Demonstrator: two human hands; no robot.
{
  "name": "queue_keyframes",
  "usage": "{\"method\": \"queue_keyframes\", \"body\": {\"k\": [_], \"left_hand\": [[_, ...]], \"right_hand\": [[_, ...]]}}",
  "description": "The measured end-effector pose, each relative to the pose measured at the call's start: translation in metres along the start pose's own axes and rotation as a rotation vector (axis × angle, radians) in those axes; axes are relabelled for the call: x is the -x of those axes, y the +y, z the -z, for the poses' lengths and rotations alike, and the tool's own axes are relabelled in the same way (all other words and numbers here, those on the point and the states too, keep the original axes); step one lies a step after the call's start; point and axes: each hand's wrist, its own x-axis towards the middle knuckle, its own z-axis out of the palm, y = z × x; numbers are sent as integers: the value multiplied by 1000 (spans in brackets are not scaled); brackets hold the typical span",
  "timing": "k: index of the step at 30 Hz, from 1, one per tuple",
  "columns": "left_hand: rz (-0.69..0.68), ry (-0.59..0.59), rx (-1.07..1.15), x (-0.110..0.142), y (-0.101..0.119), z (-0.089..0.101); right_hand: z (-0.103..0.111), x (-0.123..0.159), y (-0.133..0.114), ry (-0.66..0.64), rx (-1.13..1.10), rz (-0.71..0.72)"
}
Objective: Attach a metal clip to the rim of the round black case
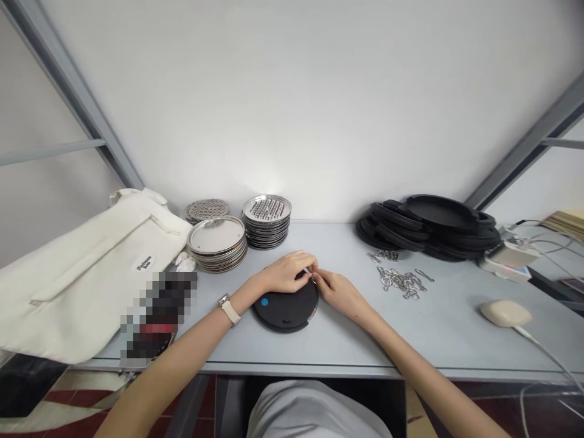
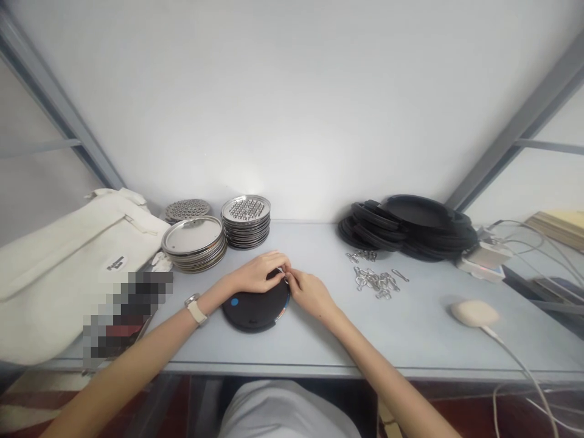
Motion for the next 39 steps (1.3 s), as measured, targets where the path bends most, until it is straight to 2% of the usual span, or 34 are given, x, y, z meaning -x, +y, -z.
{"method": "queue_keyframes", "body": {"k": [6,8,11,14,24,32,39], "left_hand": [[53,-55,37,7,-3,11],[93,-143,114,12,-11,20],[177,-351,285,18,-24,35],[184,-403,392,21,-32,43],[139,-367,412,18,-31,37],[174,-328,414,18,-31,35],[105,-349,431,15,-28,34]], "right_hand": [[-1,4,0,-7,-30,29],[0,4,0,-15,-9,21],[0,5,0,-19,13,12],[-1,5,0,-21,18,22],[-1,4,6,-41,-32,71],[-1,4,10,-28,-88,78],[2,0,9,-52,-127,90]]}}
